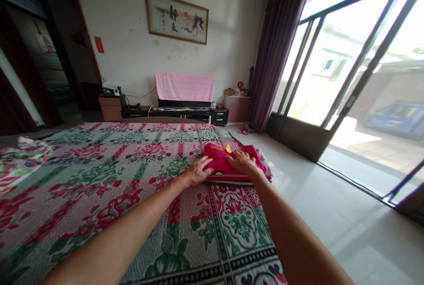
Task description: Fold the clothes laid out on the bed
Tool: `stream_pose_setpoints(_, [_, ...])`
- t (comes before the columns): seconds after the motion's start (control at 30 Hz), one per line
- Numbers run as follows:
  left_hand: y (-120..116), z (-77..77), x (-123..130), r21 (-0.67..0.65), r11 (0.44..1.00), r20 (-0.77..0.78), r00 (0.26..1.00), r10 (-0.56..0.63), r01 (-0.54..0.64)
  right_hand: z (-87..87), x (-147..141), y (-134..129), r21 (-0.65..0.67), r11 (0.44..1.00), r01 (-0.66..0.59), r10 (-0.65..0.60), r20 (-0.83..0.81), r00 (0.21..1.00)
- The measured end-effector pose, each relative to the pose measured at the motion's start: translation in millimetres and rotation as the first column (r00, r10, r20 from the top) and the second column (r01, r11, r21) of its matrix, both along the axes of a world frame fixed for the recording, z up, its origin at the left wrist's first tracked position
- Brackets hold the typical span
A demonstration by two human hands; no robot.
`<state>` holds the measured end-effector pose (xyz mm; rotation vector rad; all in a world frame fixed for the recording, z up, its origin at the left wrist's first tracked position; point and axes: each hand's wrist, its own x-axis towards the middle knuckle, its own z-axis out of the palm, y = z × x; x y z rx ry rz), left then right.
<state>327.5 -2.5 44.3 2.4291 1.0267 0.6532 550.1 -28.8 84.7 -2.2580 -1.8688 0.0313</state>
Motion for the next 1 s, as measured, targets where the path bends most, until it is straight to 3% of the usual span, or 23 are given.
stream_pose_setpoints(0.1, [3.7,-3.4,-41.0,0.093,0.996,-0.073,0.997,0.023,-0.016,10.5,-10.7,-6.8,0.006,0.999,0.044,-0.044,-0.027,0.999])
stream_pose_setpoints(0.17, [7.9,-7.7,-84.5,0.146,0.987,-0.177,0.98,0.087,-0.062,15.7,-23.3,-11.4,0.165,0.985,0.039,-0.041,0.008,0.999])
stream_pose_setpoints(0.27, [12.5,-14.9,-163.9,0.2,0.963,-0.26,0.938,0.228,-0.179,17.0,-58.9,-15.3,0.494,0.864,-0.097,0.106,0.01,0.994])
stream_pose_setpoints(0.33, [11.9,-19.2,-218.6,0.248,0.919,-0.259,0.893,0.368,-0.307,12.1,-95.4,-15.4,0.601,0.769,-0.217,0.282,-0.015,0.959])
stream_pose_setpoints(0.43, [4.1,-24.4,-292.7,0.296,0.809,-0.271,0.767,0.582,-0.508,-4.5,-160.8,-11.4,0.549,0.715,-0.433,0.538,-0.037,0.842])
stream_pose_setpoints(0.53, [-9.4,-27.6,-346.1,0.32,0.692,-0.239,0.652,0.72,-0.647,-26.9,-221.3,-0.1,0.409,0.713,-0.569,0.645,-0.066,0.761])
stream_pose_setpoints(0.63, [-22.3,-29.8,-370.6,0.354,0.671,-0.234,0.633,0.738,-0.651,-46.7,-264.1,17.2,0.344,0.733,-0.586,0.652,-0.112,0.75])
stream_pose_setpoints(0.73, [-28.7,-33.5,-371.4,0.392,0.654,-0.227,0.621,0.75,-0.646,-59.8,-286.3,33.2,0.351,0.753,-0.556,0.629,-0.135,0.766])
stream_pose_setpoints(0.9, [-23.8,-36.6,-372.5,0.387,0.65,-0.171,0.642,0.747,-0.654,-71.5,-290.6,43.5,0.449,0.781,-0.435,0.563,-0.201,0.802])
stream_pose_setpoints(0.97, [-20.7,-30.5,-388.6,0.389,0.61,-0.142,0.609,0.78,-0.691,-73.1,-288.2,43.7,0.461,0.789,-0.406,0.554,-0.25,0.794])
stream_pose_setpoints(1.0, [-19.9,-25.6,-400.6,0.401,0.558,-0.122,0.562,0.818,-0.726,-73.3,-287.2,43.7,0.458,0.794,-0.4,0.553,-0.271,0.788])
